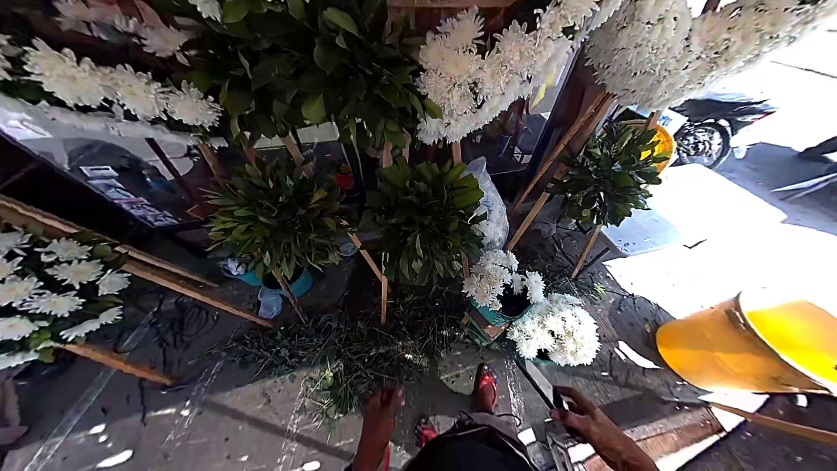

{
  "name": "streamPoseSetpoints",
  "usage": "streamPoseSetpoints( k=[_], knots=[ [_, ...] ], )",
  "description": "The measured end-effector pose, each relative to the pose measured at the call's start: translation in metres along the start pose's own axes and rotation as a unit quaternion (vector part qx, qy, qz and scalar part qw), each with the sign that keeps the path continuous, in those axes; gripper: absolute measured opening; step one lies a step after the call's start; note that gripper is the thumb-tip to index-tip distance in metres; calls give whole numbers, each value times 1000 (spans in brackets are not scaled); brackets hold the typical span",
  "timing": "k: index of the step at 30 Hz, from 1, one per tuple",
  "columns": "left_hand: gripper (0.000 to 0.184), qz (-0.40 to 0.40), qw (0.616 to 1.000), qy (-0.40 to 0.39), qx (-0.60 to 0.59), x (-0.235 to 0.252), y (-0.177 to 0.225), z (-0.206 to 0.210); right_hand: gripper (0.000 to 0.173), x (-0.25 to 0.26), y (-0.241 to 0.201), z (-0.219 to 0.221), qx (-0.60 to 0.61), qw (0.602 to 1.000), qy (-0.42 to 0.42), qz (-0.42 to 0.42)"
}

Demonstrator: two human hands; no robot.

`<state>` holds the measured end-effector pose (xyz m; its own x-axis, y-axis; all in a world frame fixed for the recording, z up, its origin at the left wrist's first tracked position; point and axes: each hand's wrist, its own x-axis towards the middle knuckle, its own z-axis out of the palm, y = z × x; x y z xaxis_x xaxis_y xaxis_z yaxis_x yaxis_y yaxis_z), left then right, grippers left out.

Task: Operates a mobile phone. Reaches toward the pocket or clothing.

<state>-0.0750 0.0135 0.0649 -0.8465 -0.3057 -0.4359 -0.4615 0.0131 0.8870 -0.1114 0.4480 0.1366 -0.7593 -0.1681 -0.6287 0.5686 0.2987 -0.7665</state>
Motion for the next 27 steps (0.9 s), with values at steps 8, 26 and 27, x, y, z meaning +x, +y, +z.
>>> streamPoseSetpoints(
  k=[8, 26, 27],
  knots=[
    [25, 177, 965, -97, -166, -56, 131, 66, 102, 13, -130, 149, -84, 954, 59, -280],
    [27, 148, 932, -22, -330, -49, 114, 28, 66, 17, -146, 185, 3, 943, -133, -305],
    [26, 146, 931, -24, -335, -49, 114, 28, 67, 17, -146, 185, 7, 943, -134, -303]
  ],
)
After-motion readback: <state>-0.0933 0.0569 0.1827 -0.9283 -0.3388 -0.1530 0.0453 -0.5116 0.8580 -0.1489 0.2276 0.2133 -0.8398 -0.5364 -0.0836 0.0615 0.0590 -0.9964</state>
